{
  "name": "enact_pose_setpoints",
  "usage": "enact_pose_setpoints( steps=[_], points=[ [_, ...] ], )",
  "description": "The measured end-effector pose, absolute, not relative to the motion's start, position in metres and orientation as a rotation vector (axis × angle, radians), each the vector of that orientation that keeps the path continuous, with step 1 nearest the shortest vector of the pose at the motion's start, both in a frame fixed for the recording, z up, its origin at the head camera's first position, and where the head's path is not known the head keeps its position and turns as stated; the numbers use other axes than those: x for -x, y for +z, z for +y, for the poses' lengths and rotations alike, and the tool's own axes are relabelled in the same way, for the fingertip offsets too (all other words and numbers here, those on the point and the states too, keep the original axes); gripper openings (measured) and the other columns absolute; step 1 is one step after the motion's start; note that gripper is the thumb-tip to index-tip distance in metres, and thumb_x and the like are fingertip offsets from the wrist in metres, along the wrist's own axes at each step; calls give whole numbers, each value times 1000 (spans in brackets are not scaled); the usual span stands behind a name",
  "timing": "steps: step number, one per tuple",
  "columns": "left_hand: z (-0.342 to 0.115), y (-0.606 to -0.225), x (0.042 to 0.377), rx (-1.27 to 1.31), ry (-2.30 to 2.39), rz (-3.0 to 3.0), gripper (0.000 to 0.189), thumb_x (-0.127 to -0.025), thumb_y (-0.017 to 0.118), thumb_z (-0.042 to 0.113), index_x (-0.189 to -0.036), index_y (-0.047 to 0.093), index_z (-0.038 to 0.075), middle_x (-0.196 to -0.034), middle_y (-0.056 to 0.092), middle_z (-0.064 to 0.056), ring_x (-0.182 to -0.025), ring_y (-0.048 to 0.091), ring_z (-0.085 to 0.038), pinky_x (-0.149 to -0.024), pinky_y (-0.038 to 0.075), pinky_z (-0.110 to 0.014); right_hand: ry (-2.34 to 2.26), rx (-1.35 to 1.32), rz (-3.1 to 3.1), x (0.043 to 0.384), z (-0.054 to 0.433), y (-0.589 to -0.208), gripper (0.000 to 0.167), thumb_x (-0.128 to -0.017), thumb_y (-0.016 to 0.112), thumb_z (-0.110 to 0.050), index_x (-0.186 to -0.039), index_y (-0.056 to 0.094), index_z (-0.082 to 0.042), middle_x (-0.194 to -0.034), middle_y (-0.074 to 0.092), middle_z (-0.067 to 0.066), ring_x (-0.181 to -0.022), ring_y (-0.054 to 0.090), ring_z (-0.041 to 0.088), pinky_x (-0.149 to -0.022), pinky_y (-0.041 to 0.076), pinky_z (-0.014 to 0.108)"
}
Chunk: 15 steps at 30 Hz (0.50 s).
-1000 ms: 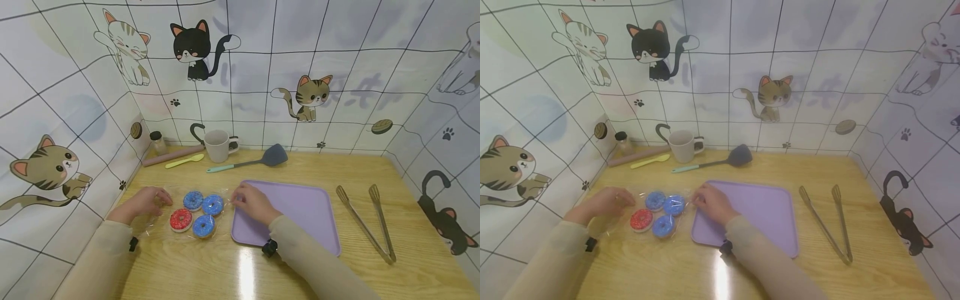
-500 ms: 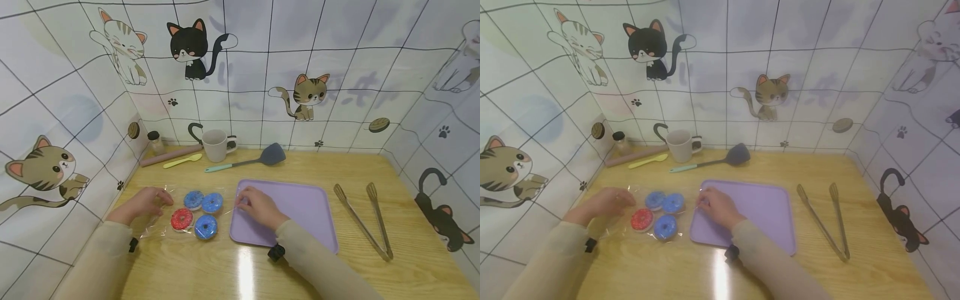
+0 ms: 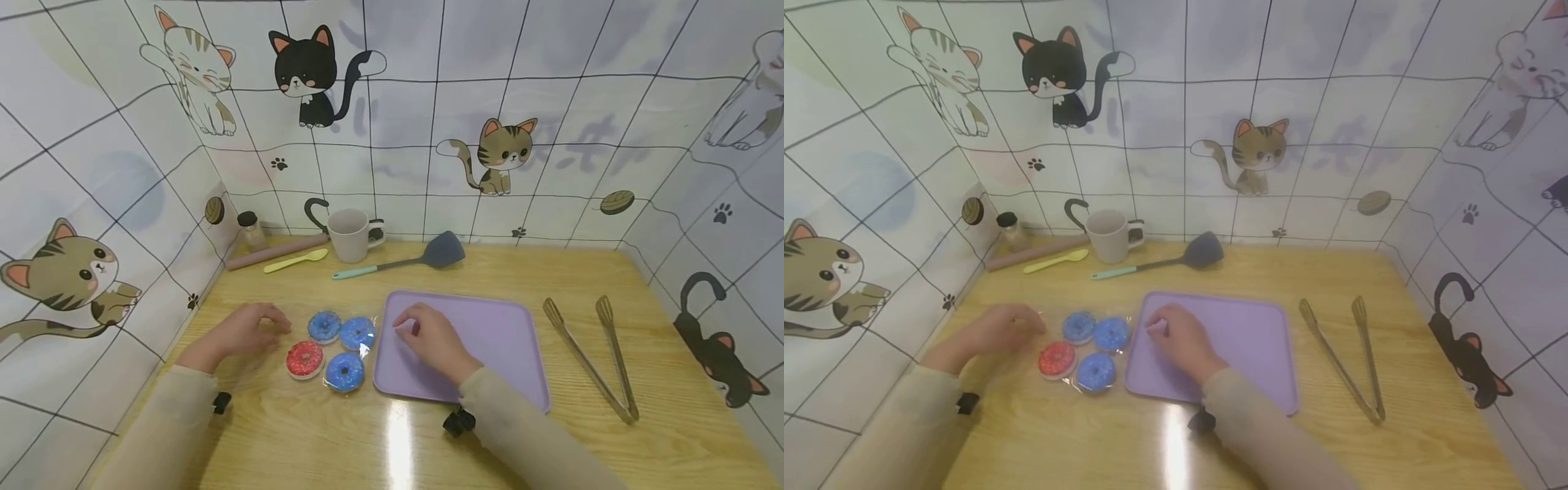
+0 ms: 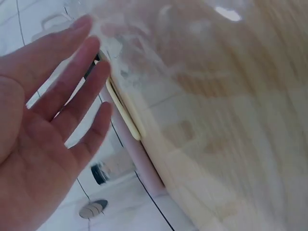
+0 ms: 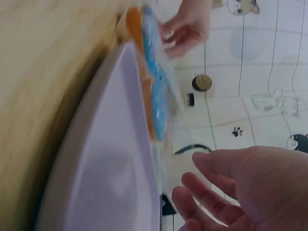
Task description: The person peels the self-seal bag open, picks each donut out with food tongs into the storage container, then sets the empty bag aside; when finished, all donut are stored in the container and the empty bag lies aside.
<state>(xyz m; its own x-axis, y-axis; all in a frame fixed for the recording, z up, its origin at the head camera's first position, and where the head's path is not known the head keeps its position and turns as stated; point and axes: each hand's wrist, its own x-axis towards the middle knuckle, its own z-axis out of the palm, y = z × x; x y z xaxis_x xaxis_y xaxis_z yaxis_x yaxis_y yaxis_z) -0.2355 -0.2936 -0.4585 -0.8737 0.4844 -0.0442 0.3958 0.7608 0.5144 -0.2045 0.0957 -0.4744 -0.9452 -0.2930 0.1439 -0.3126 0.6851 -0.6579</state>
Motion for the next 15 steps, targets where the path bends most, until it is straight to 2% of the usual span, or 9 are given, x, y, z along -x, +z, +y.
enact_pose_setpoints(
  steps=[4, 8, 12, 15],
  points=[
    [-278, -453, 235, -747, 790, 2846, 21, -91, 80, 10, -112, 79, 11, -112, 74, -5, -110, 68, -31, -91, 55, -54, 1143, -660, -2853, 197, 86, -474, 10, -90, 80, -20, -100, 78, -20, -107, 71, -6, -71, 54, 5, -63, 46, 25],
    [-259, -453, 234, -814, 870, 2815, 22, -90, 82, 15, -111, 80, 14, -112, 74, 0, -105, 68, -23, -85, 55, -48, 1116, -663, -2933, 190, 80, -475, 14, -88, 83, -22, -101, 79, -17, -98, 70, -6, -68, 52, 6, -62, 45, 26],
    [-246, -456, 235, -882, 889, 2747, 24, -87, 85, 18, -110, 80, 17, -115, 74, 0, -106, 67, -21, -86, 55, -48, 1089, -690, -2971, 187, 80, -479, 26, -86, 85, -24, -108, 79, -12, -107, 73, 1, -79, 61, 12, -74, 51, 34],
    [-243, -460, 236, -912, 869, 2739, 25, -84, 88, 19, -108, 81, 18, -115, 73, 0, -107, 66, -21, -86, 56, -46, 1044, -727, -2972, 186, 80, -483, 32, -83, 87, -25, -111, 79, -10, -120, 73, 4, -98, 68, 21, -91, 54, 42]
  ],
)
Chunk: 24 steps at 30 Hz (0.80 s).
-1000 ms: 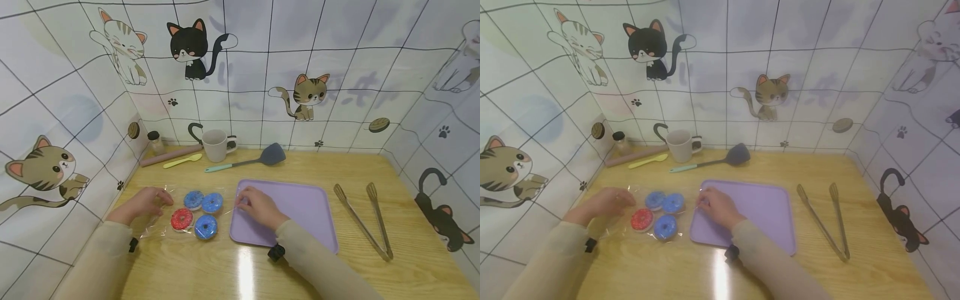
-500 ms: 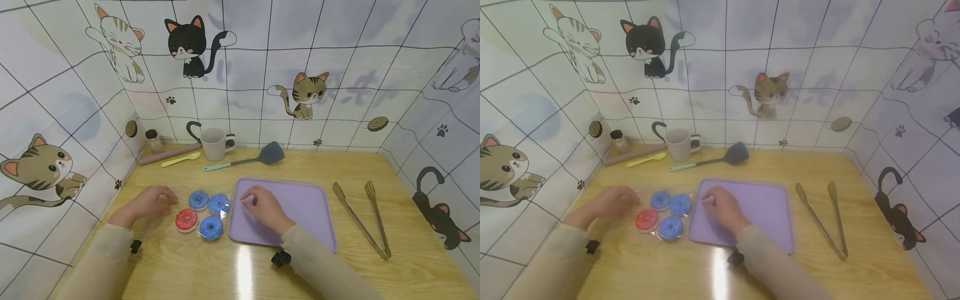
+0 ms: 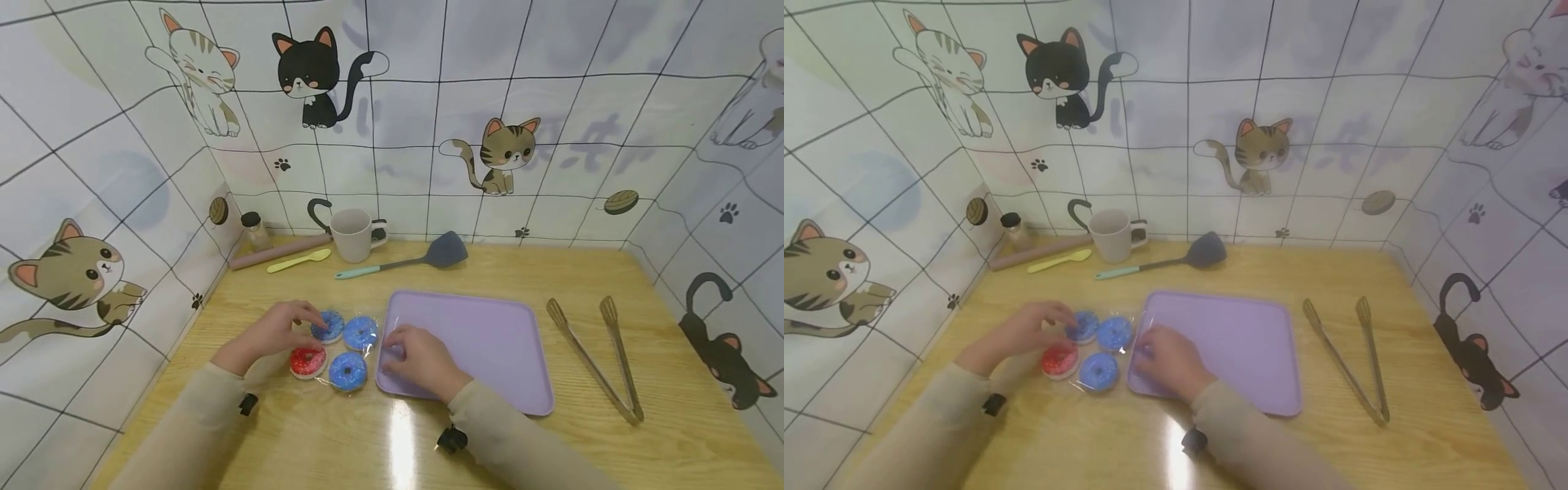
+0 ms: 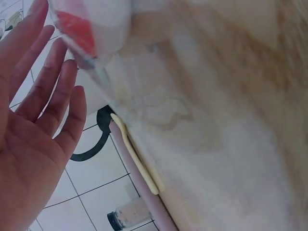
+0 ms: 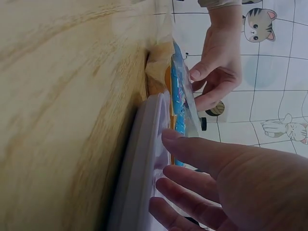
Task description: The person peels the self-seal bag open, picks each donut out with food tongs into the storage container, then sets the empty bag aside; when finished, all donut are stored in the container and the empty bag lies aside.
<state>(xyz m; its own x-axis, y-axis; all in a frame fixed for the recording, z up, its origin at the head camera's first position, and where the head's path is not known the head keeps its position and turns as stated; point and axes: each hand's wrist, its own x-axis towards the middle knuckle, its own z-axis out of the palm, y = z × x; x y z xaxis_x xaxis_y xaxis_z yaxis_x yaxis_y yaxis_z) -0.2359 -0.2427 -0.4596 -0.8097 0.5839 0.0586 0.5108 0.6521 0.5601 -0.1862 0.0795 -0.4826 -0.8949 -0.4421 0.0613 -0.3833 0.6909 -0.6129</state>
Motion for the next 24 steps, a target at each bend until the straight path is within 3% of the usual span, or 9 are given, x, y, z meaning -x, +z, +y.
enact_pose_setpoints(
  steps=[4, 12, 19, 24],
  points=[
    [-241, -465, 236, -901, 858, 2746, 21, -83, 89, 23, -103, 82, 20, -111, 72, 2, -104, 64, -19, -85, 54, -42, -924, 689, 2818, 185, 77, -484, 37, -82, 88, -27, -113, 79, -9, -122, 72, 3, -114, 68, 26, -101, 52, 44],
    [-234, -467, 236, -917, 846, 2774, 14, -82, 89, 22, -93, 81, 21, -98, 69, 9, -98, 62, -16, -90, 52, -50, -803, 726, 2880, 184, 75, -483, 39, -80, 90, -27, -112, 79, -8, -121, 71, 0, -114, 68, 23, -98, 54, 42],
    [-229, -465, 236, -907, 745, 2834, 8, -86, 86, 25, -86, 78, 27, -96, 69, 13, -97, 63, -15, -90, 52, -45, -805, 747, 2882, 184, 77, -485, 38, -80, 90, -27, -110, 79, -8, -119, 71, -1, -113, 68, 22, -98, 54, 41],
    [-232, -468, 237, -944, 723, 2846, 5, -92, 80, 29, -91, 80, 24, -98, 70, 13, -97, 66, -13, -91, 54, -43, -811, 750, 2880, 186, 77, -486, 38, -80, 90, -27, -111, 79, -8, -119, 71, -2, -114, 68, 22, -99, 53, 40]
  ],
)
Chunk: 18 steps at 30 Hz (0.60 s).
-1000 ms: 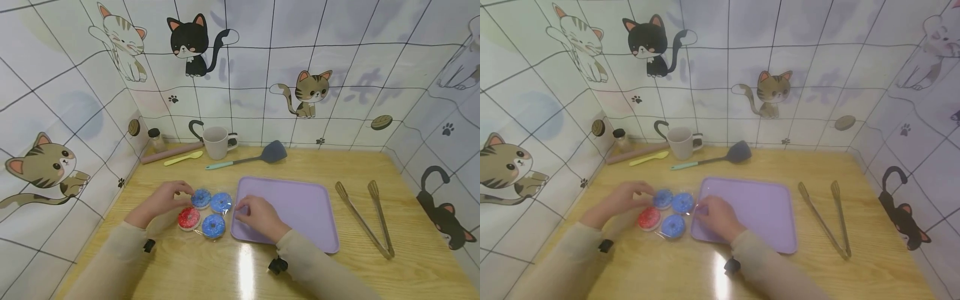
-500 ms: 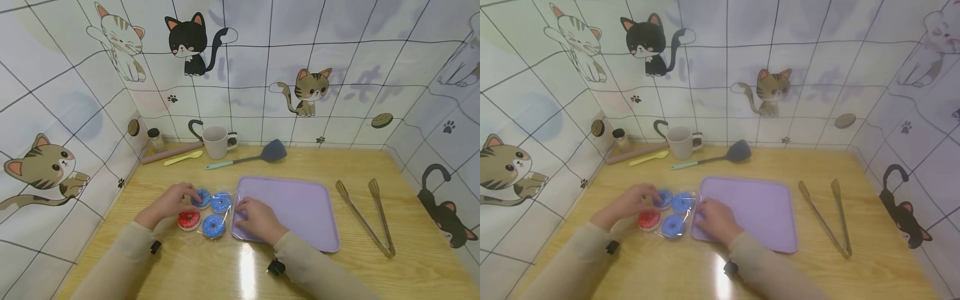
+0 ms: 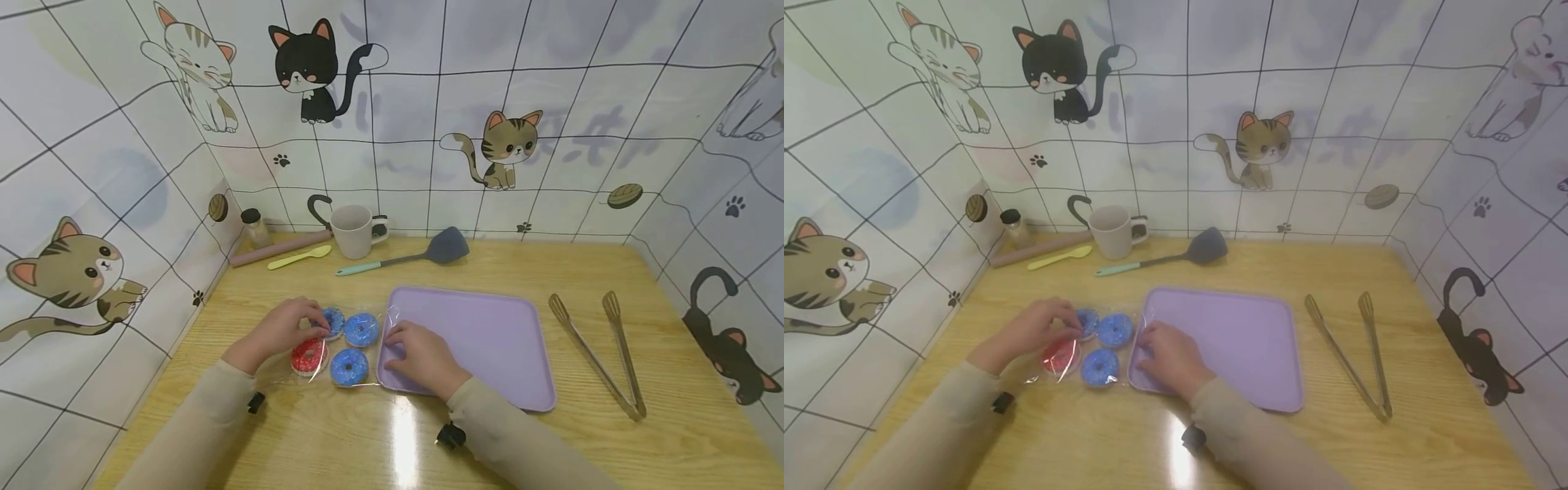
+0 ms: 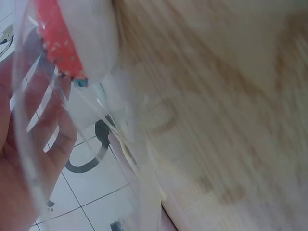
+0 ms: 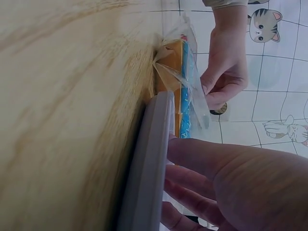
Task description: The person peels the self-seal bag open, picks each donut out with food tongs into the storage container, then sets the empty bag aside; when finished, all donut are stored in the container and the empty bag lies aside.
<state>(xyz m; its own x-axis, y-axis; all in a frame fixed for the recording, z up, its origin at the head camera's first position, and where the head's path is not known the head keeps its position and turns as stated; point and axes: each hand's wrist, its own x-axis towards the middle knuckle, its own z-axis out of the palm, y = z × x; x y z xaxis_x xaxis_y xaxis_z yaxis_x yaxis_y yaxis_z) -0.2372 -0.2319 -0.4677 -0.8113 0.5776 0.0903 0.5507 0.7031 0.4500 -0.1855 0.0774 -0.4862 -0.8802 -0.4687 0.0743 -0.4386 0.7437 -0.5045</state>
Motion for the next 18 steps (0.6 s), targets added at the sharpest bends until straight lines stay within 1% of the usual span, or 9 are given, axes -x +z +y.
enact_pose_setpoints(
  steps=[4, 7, 12, 18],
  points=[
    [-237, -470, 238, -982, 800, 2827, 4, -94, 77, 26, -95, 80, 24, -98, 71, 14, -94, 67, -10, -87, 56, -41, -805, 756, 2888, 186, 78, -487, 38, -80, 90, -28, -111, 79, -9, -120, 71, -2, -114, 68, 22, -99, 54, 40],
    [-241, -470, 237, -971, 854, 2819, 5, -95, 77, 25, -97, 80, 25, -99, 71, 15, -94, 66, -7, -82, 56, -37, -795, 760, 2893, 186, 79, -487, 38, -79, 90, -28, -111, 80, -9, -120, 71, -2, -114, 68, 22, -99, 54, 40],
    [-247, -466, 235, -939, 920, 2808, 7, -95, 76, 27, -99, 81, 24, -101, 71, 16, -91, 64, -5, -74, 52, -29, -803, 762, 2892, 186, 80, -487, 37, -79, 91, -28, -109, 80, -9, -120, 71, -2, -115, 68, 22, -99, 54, 40],
    [-252, -459, 232, -939, 1019, 2802, 7, -95, 76, 26, -99, 81, 23, -100, 72, 17, -88, 63, -5, -72, 50, -29, -786, 752, 2876, 187, 80, -488, 38, -80, 90, -28, -112, 79, -9, -122, 71, -1, -117, 67, 22, -102, 53, 40]
  ],
)
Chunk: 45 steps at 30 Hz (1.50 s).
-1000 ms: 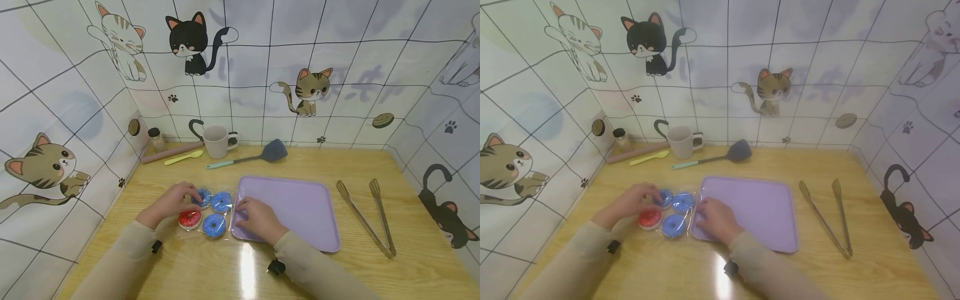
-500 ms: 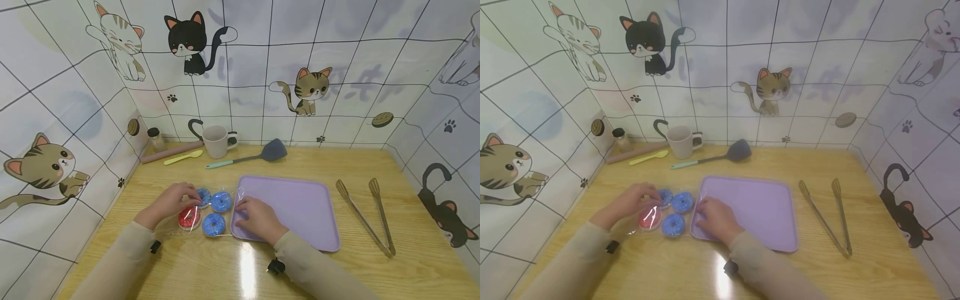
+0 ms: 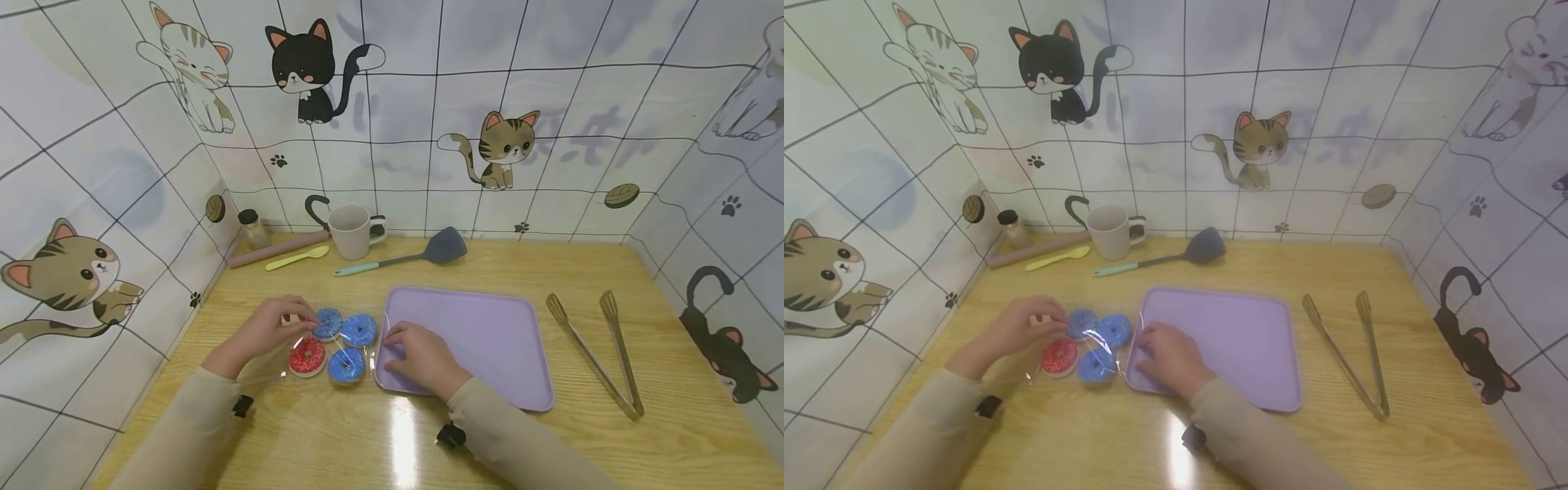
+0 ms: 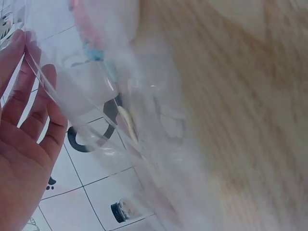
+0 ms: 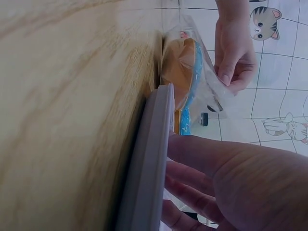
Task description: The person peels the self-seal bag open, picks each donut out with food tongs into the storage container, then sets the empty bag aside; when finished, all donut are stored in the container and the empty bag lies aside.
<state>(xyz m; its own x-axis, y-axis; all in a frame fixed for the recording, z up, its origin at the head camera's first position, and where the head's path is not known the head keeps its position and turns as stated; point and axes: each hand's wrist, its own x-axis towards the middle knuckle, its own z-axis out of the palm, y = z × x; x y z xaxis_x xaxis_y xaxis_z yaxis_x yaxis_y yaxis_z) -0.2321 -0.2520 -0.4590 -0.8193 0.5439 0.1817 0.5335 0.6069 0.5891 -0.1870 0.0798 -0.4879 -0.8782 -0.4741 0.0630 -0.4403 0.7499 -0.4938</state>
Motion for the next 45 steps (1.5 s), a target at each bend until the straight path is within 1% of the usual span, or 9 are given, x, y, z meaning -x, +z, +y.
enact_pose_setpoints(
  steps=[10, 15, 17, 22, 24, 29, 32, 40, 45],
  points=[
    [-256, -450, 230, -949, 1086, 2848, 5, -93, 78, 22, -96, 81, 25, -96, 72, 17, -86, 62, -4, -71, 49, -29, -769, 728, 2855, 189, 82, -490, 39, -82, 89, -30, -114, 79, -10, -125, 71, -1, -121, 66, 21, -105, 51, 40],
    [-256, -446, 228, -935, 1098, 2853, 5, -93, 79, 21, -96, 82, 23, -96, 73, 16, -87, 63, -5, -72, 50, -28, -873, 763, 2801, 190, 88, -486, 38, -81, 89, -24, -114, 78, -8, -125, 71, 2, -121, 66, 25, -107, 50, 43],
    [-256, -446, 229, -929, 1092, 2859, 5, -93, 79, 21, -96, 82, 21, -96, 73, 16, -88, 63, -5, -73, 50, -29, -919, 785, 2781, 191, 92, -483, 39, -81, 89, -21, -115, 78, -7, -125, 71, 4, -114, 67, 25, -103, 51, 42],
    [-256, -448, 230, -920, 1096, 2860, 5, -93, 79, 22, -97, 82, 20, -96, 72, 17, -89, 63, -4, -73, 51, -32, -956, 788, 2785, 188, 109, -479, 40, -80, 89, -19, -117, 77, -9, -123, 71, 2, -89, 64, 15, -83, 53, 33],
    [-255, -449, 230, -928, 1103, 2857, 5, -93, 79, 22, -97, 82, 20, -96, 73, 16, -88, 63, -4, -72, 52, -31, -972, 766, 2804, 185, 119, -478, 38, -82, 88, -19, -117, 78, -11, -123, 70, 1, -93, 64, 16, -85, 53, 34],
    [-255, -449, 230, -939, 1111, 2855, 5, -93, 79, 21, -97, 82, 20, -96, 73, 16, -88, 63, -4, -72, 52, -30, -1050, 659, 2874, 173, 149, -474, 34, -84, 86, -20, -116, 78, -14, -126, 68, 3, -120, 62, 27, -105, 49, 47],
    [-255, -449, 229, -930, 1119, 2852, 5, -93, 79, 20, -97, 82, 20, -96, 73, 16, -88, 63, -4, -73, 53, -33, -1094, 599, 2925, 166, 169, -470, 34, -85, 86, -18, -117, 77, -13, -126, 68, 4, -123, 60, 31, -107, 47, 52],
    [-253, -449, 226, -930, 1128, 2853, 5, -92, 80, 20, -95, 81, 25, -96, 73, 16, -90, 63, -4, -72, 52, -35, -1087, 511, 3149, 151, 232, -463, 33, -82, 87, -9, -114, 78, -10, -121, 70, 10, -116, 63, 37, -99, 49, 58],
    [-252, -449, 226, -940, 1129, 2861, 6, -92, 80, 19, -95, 81, 25, -96, 73, 16, -90, 63, -4, -72, 52, -37, -1042, 365, 3234, 144, 274, -460, 35, -83, 86, -11, -117, 76, -9, -124, 69, 16, -120, 60, 44, -99, 45, 63]
  ],
)
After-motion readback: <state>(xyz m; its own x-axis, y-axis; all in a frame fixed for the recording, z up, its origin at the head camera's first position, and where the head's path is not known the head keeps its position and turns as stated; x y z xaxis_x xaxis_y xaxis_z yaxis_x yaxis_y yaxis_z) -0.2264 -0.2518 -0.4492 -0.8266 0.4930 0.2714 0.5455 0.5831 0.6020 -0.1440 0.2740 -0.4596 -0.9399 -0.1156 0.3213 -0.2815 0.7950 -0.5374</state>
